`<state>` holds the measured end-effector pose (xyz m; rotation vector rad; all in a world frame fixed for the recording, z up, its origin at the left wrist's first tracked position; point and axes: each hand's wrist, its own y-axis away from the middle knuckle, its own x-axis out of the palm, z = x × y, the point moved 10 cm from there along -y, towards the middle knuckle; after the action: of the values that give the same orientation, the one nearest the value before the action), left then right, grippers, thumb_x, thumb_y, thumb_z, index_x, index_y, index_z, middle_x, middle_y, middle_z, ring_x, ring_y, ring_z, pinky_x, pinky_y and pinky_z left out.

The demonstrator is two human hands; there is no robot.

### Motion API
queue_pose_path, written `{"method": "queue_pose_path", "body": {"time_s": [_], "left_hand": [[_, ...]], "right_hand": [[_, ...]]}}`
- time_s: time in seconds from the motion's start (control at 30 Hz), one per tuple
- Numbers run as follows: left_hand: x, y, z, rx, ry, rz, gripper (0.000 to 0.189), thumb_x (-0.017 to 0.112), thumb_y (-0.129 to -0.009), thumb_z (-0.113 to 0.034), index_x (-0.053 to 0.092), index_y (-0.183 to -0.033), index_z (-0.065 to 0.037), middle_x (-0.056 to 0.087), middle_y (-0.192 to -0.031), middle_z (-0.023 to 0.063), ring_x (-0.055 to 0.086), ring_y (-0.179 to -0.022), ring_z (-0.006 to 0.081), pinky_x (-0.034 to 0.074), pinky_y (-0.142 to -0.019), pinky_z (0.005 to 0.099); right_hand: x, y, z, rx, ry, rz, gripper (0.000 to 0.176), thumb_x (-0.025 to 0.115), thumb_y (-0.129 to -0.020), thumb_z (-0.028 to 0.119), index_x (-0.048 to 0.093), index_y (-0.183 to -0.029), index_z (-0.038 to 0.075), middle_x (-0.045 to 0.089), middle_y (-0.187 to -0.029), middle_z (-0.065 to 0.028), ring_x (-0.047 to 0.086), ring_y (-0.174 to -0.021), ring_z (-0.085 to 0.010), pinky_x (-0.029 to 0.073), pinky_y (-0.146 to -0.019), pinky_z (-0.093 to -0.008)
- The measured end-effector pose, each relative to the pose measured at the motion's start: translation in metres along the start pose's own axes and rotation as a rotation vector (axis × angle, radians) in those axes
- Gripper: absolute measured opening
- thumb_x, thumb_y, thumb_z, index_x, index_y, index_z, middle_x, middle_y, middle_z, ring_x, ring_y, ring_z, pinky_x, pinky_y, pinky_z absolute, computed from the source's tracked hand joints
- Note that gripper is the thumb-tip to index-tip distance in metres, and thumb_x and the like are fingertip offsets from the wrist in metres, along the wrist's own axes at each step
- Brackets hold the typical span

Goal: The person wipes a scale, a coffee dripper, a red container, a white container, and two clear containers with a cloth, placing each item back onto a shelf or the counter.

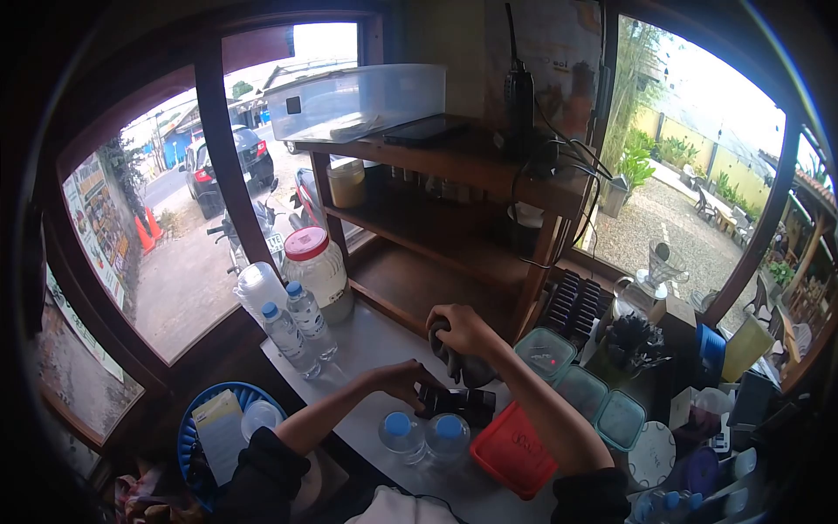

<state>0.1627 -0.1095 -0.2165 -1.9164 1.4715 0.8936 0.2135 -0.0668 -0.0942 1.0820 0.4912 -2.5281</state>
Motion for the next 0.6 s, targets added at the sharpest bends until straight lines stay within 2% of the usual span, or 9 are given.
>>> {"method": "queue_pose_path", "body": {"time_s": [0.13,0.33,0.43,0.53,0.6], "left_hand": [[-0.012,0.019,0.018,-0.045,0.017,-0.040,0.058,0.075,-0.058,-0.018,0.064,-0.114,-0.008,0.069,-0.089,0.0131,0.066,-0.077,0.0217,0.052,-0.070,0.0320],[-0.038,0.058,0.046,-0.153,0.004,-0.113,0.054,0.075,-0.060,-0.016,0.065,-0.113,-0.009,0.068,-0.081,0.0117,0.065,-0.070,0.0196,0.051,-0.066,0.0312],[-0.050,0.082,0.065,-0.162,-0.068,-0.189,0.053,0.077,-0.062,-0.017,0.065,-0.112,-0.008,0.068,-0.080,0.0114,0.065,-0.069,0.0190,0.051,-0.066,0.0313],[-0.065,0.105,0.068,-0.175,-0.140,-0.264,0.052,0.079,-0.062,-0.020,0.066,-0.111,-0.008,0.068,-0.080,0.0127,0.066,-0.071,0.0193,0.052,-0.068,0.0311],[-0.065,0.119,0.085,-0.356,-0.060,-0.227,0.051,0.079,-0.063,-0.021,0.066,-0.111,-0.007,0.068,-0.082,0.0136,0.066,-0.073,0.0204,0.052,-0.070,0.0308]], "right_hand": [[0.005,-0.001,0.011,-0.041,-0.012,0.066,0.025,0.059,-0.072,0.006,0.064,-0.096,0.003,0.067,-0.093,-0.0129,0.064,-0.091,-0.0256,0.047,-0.084,-0.0332],[0.020,-0.005,0.033,-0.181,-0.042,0.196,0.025,0.056,-0.072,0.011,0.064,-0.094,0.003,0.067,-0.094,-0.0124,0.063,-0.090,-0.0249,0.046,-0.086,-0.0332],[0.031,-0.007,0.042,-0.249,-0.083,0.241,0.023,0.055,-0.075,0.016,0.066,-0.091,0.003,0.066,-0.088,-0.0139,0.063,-0.084,-0.0265,0.047,-0.081,-0.0331],[0.043,-0.009,0.047,-0.303,-0.078,0.308,0.026,0.057,-0.085,0.027,0.068,-0.091,0.005,0.065,-0.088,-0.0115,0.061,-0.084,-0.0249,0.045,-0.081,-0.0317],[0.051,-0.004,0.049,-0.181,-0.175,0.485,0.034,0.060,-0.085,0.038,0.068,-0.091,0.006,0.062,-0.092,-0.0083,0.057,-0.093,-0.0219,0.042,-0.086,-0.0330]]}}
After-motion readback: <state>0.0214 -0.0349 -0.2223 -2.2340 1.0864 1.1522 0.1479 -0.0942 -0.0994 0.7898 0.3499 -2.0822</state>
